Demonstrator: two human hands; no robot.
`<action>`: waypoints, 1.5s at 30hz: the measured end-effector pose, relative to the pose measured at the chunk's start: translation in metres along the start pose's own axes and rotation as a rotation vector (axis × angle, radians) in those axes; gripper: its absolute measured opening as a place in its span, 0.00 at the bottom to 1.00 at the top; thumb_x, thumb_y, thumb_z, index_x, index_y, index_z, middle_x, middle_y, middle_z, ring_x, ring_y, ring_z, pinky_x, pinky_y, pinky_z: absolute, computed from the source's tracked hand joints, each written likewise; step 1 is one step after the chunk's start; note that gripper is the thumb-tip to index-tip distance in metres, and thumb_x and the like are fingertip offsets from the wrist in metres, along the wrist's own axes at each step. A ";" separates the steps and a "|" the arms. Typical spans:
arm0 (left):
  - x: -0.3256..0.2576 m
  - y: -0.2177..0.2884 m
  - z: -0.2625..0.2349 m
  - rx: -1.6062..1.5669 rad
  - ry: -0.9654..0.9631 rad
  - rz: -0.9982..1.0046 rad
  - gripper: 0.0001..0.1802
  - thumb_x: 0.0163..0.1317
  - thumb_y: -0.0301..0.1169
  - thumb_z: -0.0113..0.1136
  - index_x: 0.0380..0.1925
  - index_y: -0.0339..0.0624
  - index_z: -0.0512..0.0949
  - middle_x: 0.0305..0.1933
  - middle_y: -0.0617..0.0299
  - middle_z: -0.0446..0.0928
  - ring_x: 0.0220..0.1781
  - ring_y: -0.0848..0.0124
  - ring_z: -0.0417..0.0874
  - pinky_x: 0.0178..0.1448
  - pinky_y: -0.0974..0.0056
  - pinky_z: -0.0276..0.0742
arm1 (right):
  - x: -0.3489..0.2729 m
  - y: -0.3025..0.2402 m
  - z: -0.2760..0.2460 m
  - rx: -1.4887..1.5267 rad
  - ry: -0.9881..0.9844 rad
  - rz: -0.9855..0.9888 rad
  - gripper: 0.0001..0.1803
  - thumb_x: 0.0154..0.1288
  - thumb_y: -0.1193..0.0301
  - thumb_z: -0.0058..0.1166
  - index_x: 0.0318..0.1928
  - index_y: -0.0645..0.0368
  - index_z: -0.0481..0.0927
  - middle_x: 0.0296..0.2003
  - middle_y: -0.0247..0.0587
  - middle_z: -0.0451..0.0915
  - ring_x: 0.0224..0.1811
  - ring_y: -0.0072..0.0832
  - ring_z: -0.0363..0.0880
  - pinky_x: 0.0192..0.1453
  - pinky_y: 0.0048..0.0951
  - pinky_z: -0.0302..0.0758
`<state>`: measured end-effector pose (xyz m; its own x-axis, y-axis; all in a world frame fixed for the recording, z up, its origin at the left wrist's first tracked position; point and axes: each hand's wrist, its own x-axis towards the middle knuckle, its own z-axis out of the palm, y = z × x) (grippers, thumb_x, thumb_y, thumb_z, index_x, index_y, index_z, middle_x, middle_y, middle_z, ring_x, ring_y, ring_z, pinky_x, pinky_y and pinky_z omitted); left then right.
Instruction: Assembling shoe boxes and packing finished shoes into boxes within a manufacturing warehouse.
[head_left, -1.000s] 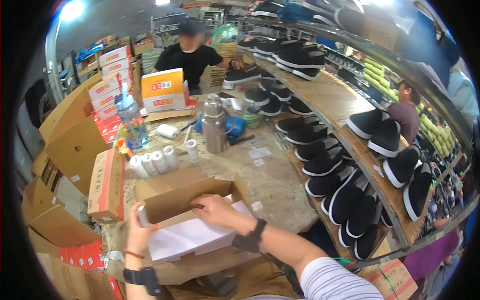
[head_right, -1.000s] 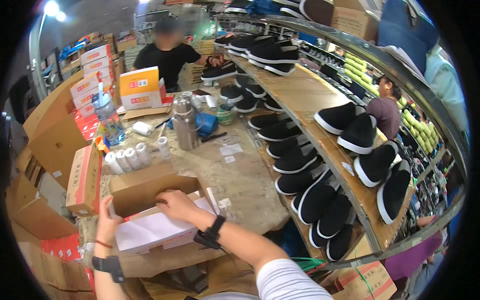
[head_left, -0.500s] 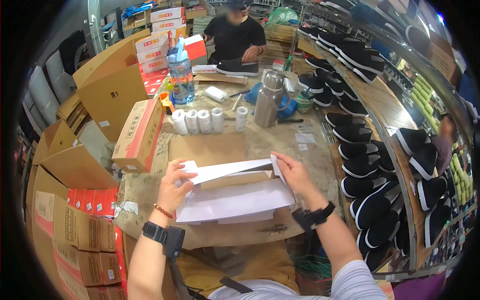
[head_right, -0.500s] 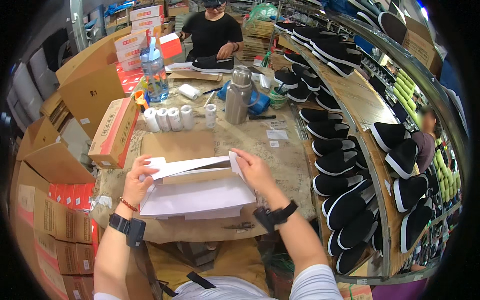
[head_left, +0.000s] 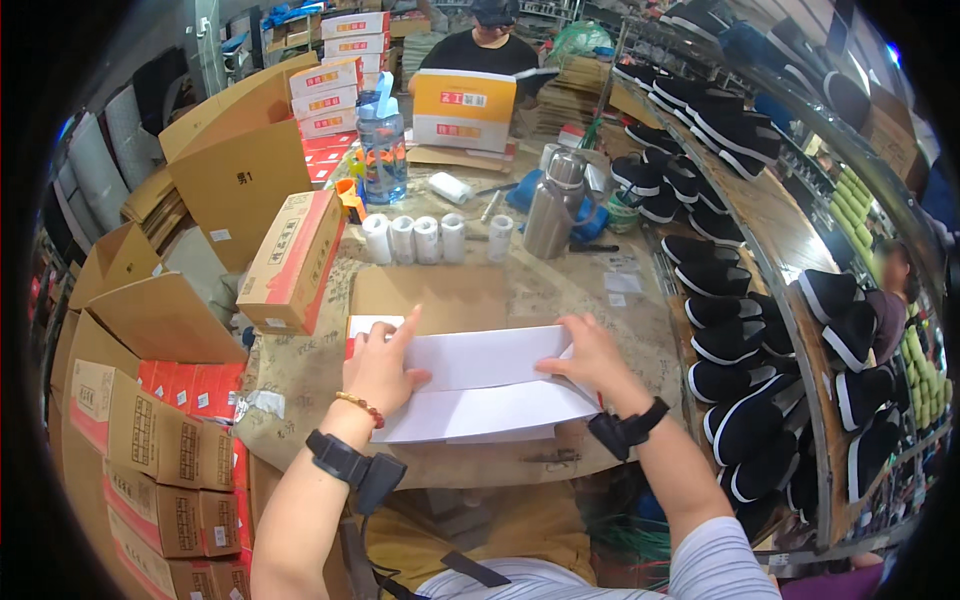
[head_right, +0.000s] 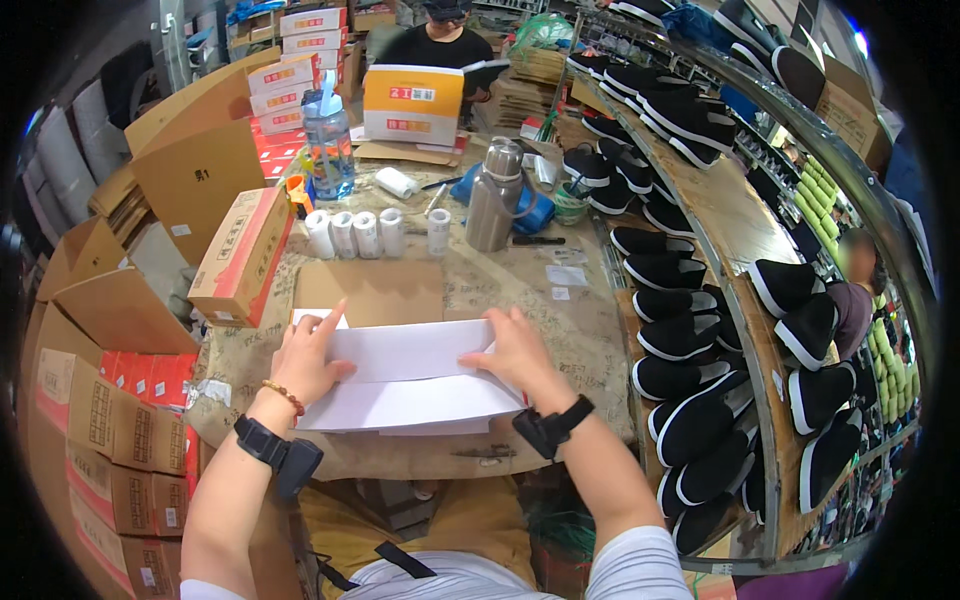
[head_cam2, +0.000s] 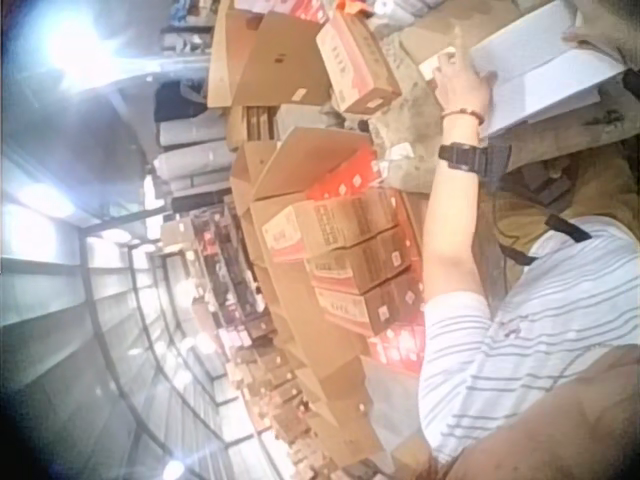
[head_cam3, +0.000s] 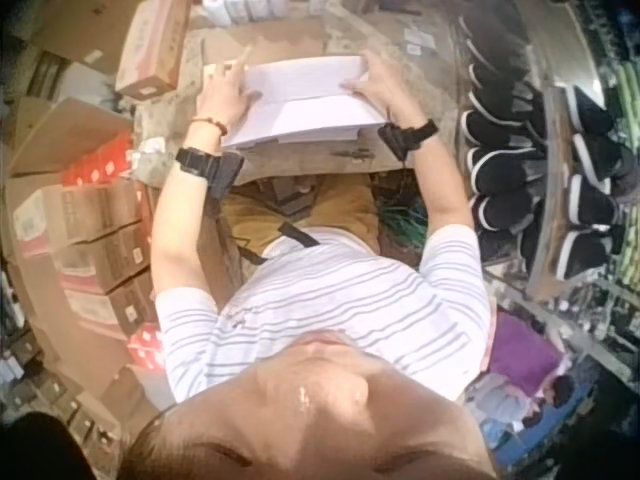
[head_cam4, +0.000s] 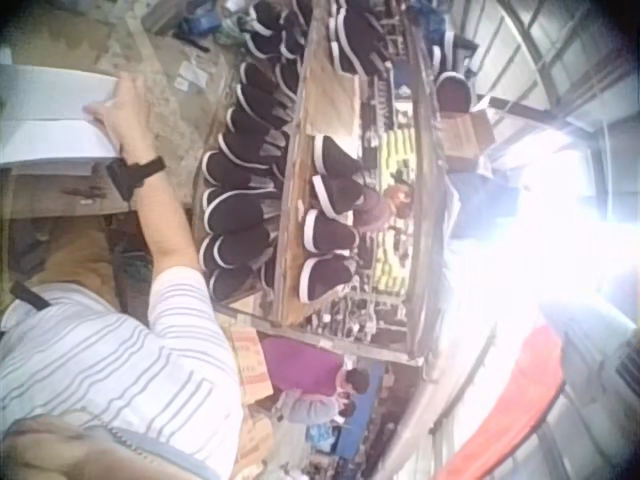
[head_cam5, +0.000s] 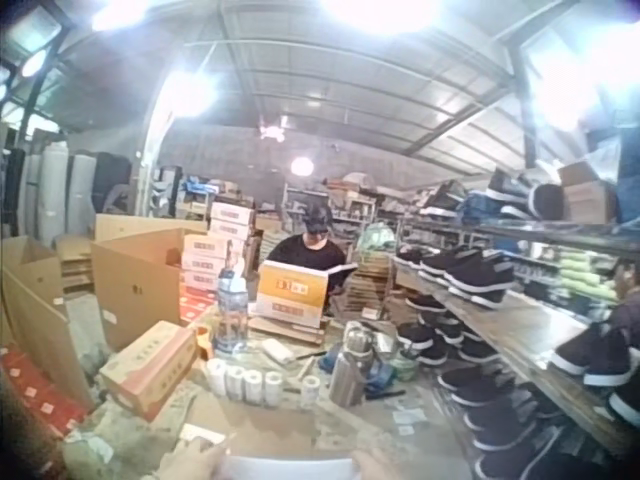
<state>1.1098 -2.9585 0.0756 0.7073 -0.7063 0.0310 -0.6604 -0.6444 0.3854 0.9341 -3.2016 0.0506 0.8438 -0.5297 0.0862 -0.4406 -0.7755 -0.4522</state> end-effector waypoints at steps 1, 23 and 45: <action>0.002 -0.003 0.004 -0.002 0.007 0.006 0.37 0.48 0.37 0.72 0.61 0.60 0.72 0.60 0.55 0.70 0.59 0.57 0.72 0.57 0.55 0.74 | -0.001 -0.003 0.005 -0.004 0.009 -0.001 0.34 0.46 0.54 0.70 0.51 0.58 0.77 0.46 0.51 0.75 0.48 0.46 0.76 0.52 0.39 0.73; -0.023 0.009 0.059 0.130 0.189 0.202 0.31 0.57 0.51 0.56 0.60 0.53 0.72 0.62 0.49 0.67 0.69 0.51 0.61 0.73 0.35 0.42 | -0.069 0.181 -0.372 -0.870 0.616 0.851 0.47 0.47 0.37 0.60 0.58 0.62 0.76 0.58 0.56 0.74 0.58 0.49 0.75 0.62 0.43 0.70; -0.050 0.066 0.069 -0.611 0.294 0.394 0.21 0.57 0.30 0.62 0.53 0.46 0.79 0.50 0.57 0.77 0.54 0.61 0.74 0.59 0.55 0.67 | -0.078 -0.021 -0.093 1.404 0.366 0.058 0.06 0.66 0.71 0.53 0.38 0.60 0.77 0.32 0.36 0.77 0.33 0.23 0.76 0.40 0.22 0.74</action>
<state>1.0137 -2.9857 0.0361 0.5437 -0.6877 0.4812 -0.6812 -0.0267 0.7316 0.8494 -3.1761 0.1356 0.6171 -0.7709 0.1580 0.3678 0.1050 -0.9240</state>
